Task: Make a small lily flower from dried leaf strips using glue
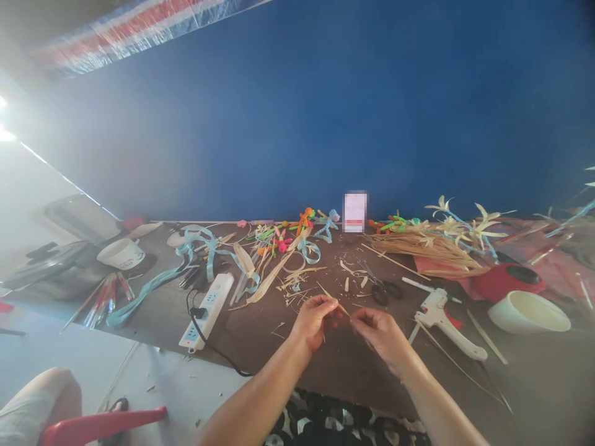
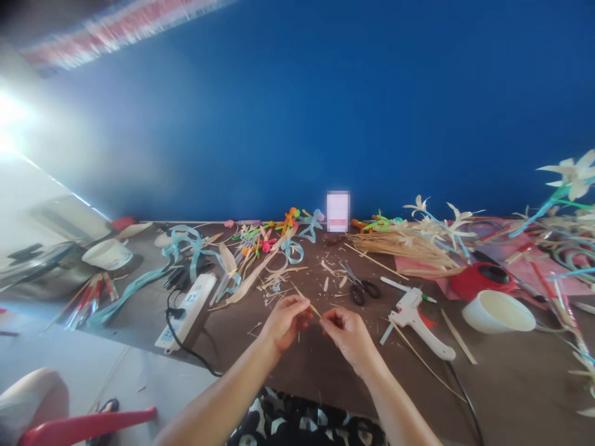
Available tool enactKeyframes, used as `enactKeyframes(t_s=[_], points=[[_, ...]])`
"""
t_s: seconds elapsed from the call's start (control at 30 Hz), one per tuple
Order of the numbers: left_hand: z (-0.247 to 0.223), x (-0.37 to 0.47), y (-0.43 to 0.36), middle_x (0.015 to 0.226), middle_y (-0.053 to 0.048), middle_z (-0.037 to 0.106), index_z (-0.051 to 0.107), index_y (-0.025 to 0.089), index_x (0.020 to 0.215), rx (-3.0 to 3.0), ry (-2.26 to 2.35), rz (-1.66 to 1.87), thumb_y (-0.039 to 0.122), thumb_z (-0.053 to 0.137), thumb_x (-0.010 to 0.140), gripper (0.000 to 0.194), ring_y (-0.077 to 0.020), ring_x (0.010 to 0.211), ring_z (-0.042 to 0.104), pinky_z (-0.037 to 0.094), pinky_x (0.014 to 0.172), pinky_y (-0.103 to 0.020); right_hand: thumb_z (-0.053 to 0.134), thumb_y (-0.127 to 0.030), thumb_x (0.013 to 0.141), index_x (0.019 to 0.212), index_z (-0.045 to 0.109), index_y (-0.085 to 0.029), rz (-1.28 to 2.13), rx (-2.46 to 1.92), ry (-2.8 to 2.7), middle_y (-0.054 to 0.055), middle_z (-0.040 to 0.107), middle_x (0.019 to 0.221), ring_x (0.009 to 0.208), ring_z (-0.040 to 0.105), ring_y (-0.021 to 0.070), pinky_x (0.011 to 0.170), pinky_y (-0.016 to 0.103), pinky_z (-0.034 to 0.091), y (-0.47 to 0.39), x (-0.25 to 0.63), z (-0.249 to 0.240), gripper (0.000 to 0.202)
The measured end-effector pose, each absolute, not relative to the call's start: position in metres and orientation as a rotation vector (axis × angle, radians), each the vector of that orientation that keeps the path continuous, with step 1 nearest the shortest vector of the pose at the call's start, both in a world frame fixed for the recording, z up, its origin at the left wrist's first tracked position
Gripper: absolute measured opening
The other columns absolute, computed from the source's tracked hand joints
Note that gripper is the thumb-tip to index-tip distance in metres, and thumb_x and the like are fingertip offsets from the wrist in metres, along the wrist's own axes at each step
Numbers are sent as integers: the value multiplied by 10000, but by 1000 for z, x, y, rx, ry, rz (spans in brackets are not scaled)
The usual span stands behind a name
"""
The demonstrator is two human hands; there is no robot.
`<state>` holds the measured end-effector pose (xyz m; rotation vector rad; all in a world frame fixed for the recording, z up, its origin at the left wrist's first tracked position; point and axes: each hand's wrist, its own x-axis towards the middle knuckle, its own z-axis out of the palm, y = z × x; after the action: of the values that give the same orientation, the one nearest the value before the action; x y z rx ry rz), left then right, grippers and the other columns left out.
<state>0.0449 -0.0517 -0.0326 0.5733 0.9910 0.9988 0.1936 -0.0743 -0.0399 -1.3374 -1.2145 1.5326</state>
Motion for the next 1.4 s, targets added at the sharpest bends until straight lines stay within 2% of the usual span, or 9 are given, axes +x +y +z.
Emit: enactKeyframes(t_s=[0.27,0.53,0.6,0.73,0.8,0.9,1.0,1.17,1.4], points=[[-31,42,-58,784,-44,616,497,141,698,550,954,1044,319,665,600,264,-76,550,543,342,421,-150,549,-423,685,696,528,-149,1869,-1216,-1077,-65,451,484,354,286,32,355,173,145,-80,199,-41,275],[-40,42,-59,754,-23,587,508,142,720,566,946,1109,265,669,604,233,-56,559,508,373,474,-147,512,-435,709,764,520,-168,1936,-1177,-1063,-98,328,439,354,230,42,359,174,171,-82,201,-49,273],[-38,36,-57,784,-27,579,520,162,824,618,1038,1171,263,657,615,271,-83,611,524,387,490,-164,482,-442,722,727,522,-173,1774,-1293,-1195,-88,336,443,360,270,55,373,185,202,-81,205,-49,271],[-15,28,-60,1043,-66,531,489,219,1068,1072,1379,1413,242,621,652,438,-127,742,523,418,584,-214,465,-351,735,685,560,-195,1041,-1613,-1619,-7,548,568,528,498,134,504,231,311,-80,211,-44,190],[-1,30,-67,1072,-74,529,533,227,1063,1452,1345,1304,233,563,704,360,-147,767,529,415,654,-241,446,-298,747,732,574,-219,775,-1733,-1768,12,596,610,583,546,165,531,243,309,-82,210,-40,152],[10,41,-77,1031,-82,573,570,226,1045,1863,1146,957,192,517,729,322,-206,907,522,372,790,-279,399,-260,779,769,570,-227,657,-1742,-1924,23,612,616,598,576,179,515,241,297,-85,205,-33,175],[4,45,-78,830,-81,633,627,206,935,2018,1147,757,185,480,743,242,-203,784,565,382,716,-273,372,-248,799,771,569,-222,708,-1614,-2008,24,625,656,645,589,180,535,236,321,-84,205,-24,200],[-13,34,-69,619,-33,630,644,179,710,1924,1213,616,256,491,729,172,-150,573,553,364,558,-233,409,-266,789,766,590,-234,870,-1415,-2170,-4,644,714,681,586,160,599,234,361,-64,234,-14,185],[-21,34,-65,586,-9,596,528,139,759,1094,1065,638,332,516,700,203,-60,375,446,282,365,-163,438,-344,760,924,570,-170,374,-2151,-1986,116,632,844,798,586,249,639,315,389,-18,265,-37,274]])
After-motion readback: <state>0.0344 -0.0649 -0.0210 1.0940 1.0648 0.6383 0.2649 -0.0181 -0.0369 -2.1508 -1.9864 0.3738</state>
